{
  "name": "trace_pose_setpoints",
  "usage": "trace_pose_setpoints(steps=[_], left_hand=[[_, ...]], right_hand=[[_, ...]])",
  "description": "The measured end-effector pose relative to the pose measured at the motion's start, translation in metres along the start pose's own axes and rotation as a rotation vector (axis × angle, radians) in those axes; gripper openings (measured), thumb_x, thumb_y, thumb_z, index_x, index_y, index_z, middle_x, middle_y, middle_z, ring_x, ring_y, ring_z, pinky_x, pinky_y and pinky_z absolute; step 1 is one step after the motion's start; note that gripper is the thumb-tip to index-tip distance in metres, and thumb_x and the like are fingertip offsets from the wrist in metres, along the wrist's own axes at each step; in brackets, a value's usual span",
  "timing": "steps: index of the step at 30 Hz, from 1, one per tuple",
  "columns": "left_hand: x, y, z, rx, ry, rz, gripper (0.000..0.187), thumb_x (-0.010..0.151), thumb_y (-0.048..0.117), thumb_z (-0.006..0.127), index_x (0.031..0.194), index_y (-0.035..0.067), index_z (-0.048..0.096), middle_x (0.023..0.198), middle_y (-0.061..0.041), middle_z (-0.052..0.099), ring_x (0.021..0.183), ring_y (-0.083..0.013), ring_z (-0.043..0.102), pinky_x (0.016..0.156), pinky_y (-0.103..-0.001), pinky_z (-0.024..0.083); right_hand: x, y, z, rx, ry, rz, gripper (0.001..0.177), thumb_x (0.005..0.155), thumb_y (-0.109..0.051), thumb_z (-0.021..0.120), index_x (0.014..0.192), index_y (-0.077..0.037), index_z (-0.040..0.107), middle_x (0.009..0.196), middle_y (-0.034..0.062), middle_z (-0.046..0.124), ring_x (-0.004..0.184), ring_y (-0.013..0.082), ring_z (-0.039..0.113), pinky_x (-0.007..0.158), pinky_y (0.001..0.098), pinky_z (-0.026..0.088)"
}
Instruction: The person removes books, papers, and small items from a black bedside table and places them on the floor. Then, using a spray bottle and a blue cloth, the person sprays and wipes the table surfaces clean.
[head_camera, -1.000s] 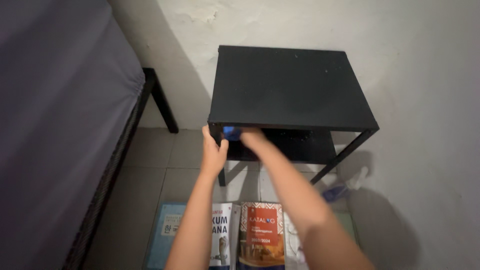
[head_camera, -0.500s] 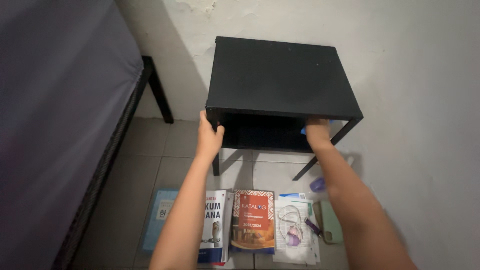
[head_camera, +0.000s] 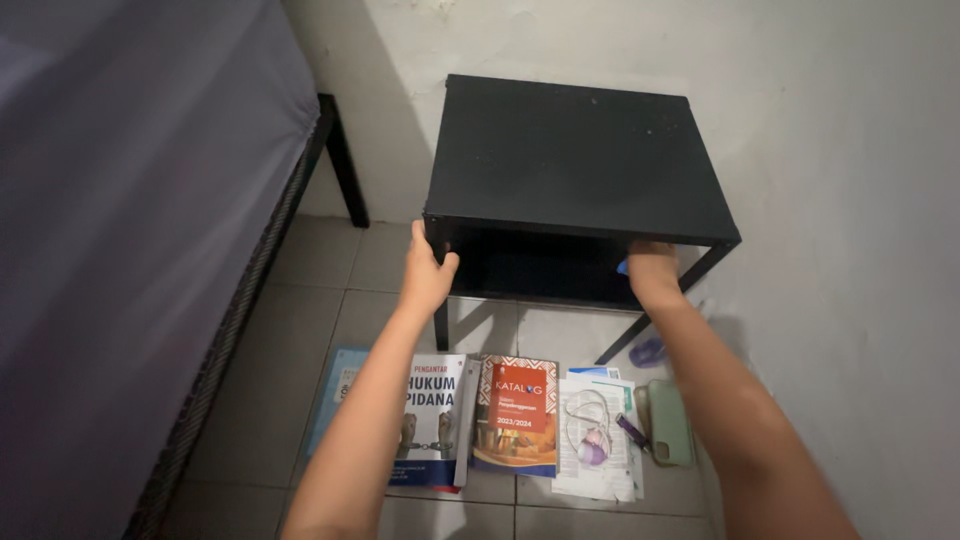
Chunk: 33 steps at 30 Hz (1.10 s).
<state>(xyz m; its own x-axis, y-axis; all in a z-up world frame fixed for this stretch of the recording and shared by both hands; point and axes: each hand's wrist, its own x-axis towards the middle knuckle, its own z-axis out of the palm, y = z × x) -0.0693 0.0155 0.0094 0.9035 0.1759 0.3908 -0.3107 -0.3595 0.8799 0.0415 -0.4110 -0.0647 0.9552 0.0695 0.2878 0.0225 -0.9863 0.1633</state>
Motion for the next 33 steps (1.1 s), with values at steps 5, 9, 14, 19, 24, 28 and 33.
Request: trace_pose_setpoints(steps=[5,9,14,19,24,28,33], left_hand=[[0.011,-0.004,0.002,-0.108,0.068,0.176,0.042,0.081,0.006,0.077,0.115,0.001,0.053,0.104,-0.016,0.07,0.097,-0.0286,0.068,0.087,-0.038,0.053],[0.029,-0.026,0.016,-0.443,0.013,0.024,0.026,0.088,0.014,0.078,0.109,0.001,0.068,0.097,-0.008,0.075,0.088,-0.013,0.067,0.082,-0.032,0.055],[0.025,-0.053,0.037,-0.277,0.162,0.006,0.018,0.088,0.014,0.075,0.097,-0.001,0.07,0.081,-0.008,0.073,0.077,-0.0105,0.062,0.074,-0.031,0.053],[0.03,-0.067,0.046,-0.16,0.311,0.116,0.019,0.082,0.012,0.075,0.093,-0.002,0.069,0.07,-0.013,0.067,0.062,-0.0133,0.059,0.063,-0.033,0.053],[0.026,-0.067,0.046,-0.147,0.351,0.122,0.016,0.083,0.01,0.073,0.091,-0.002,0.068,0.067,-0.013,0.065,0.062,-0.0146,0.059,0.062,-0.034,0.053],[0.024,-0.06,0.045,-0.139,0.335,0.127,0.016,0.082,0.011,0.073,0.091,-0.002,0.067,0.07,-0.012,0.067,0.063,-0.0138,0.061,0.062,-0.034,0.053],[0.016,-0.049,0.045,-0.113,0.308,0.125,0.016,0.081,0.011,0.075,0.086,-0.002,0.067,0.068,-0.013,0.067,0.059,-0.0158,0.062,0.061,-0.034,0.053]], right_hand=[[0.004,-0.059,-0.036,0.014,0.382,-0.238,0.051,0.083,-0.01,0.058,0.132,0.005,0.062,0.139,0.0286,0.058,0.128,0.0417,0.057,0.11,0.0481,0.046],[0.051,-0.187,-0.075,0.863,0.193,0.002,0.041,0.109,-0.029,0.046,0.135,0.001,0.059,0.14,0.0278,0.054,0.128,0.0419,0.052,0.104,0.0506,0.042],[0.103,-0.28,-0.09,0.709,-0.141,-0.082,0.039,0.108,-0.028,0.047,0.133,0.0,0.06,0.137,0.0268,0.056,0.124,0.0412,0.054,0.102,0.0502,0.043],[0.139,-0.264,-0.038,0.671,-0.189,-0.165,0.037,0.107,-0.026,0.048,0.13,-0.001,0.061,0.133,0.0259,0.057,0.121,0.0405,0.055,0.1,0.0497,0.044],[0.146,-0.141,0.027,0.498,-0.049,-0.063,0.036,0.105,-0.025,0.049,0.128,-0.001,0.062,0.13,0.0249,0.059,0.118,0.0398,0.057,0.098,0.0493,0.046],[0.124,-0.032,0.046,0.353,0.064,0.063,0.034,0.104,-0.024,0.05,0.126,-0.002,0.063,0.128,0.0241,0.06,0.116,0.0392,0.058,0.096,0.0489,0.046],[0.086,-0.012,0.033,0.281,0.077,0.188,0.033,0.103,-0.023,0.051,0.124,-0.002,0.064,0.125,0.0231,0.062,0.113,0.0385,0.059,0.093,0.0484,0.048]])
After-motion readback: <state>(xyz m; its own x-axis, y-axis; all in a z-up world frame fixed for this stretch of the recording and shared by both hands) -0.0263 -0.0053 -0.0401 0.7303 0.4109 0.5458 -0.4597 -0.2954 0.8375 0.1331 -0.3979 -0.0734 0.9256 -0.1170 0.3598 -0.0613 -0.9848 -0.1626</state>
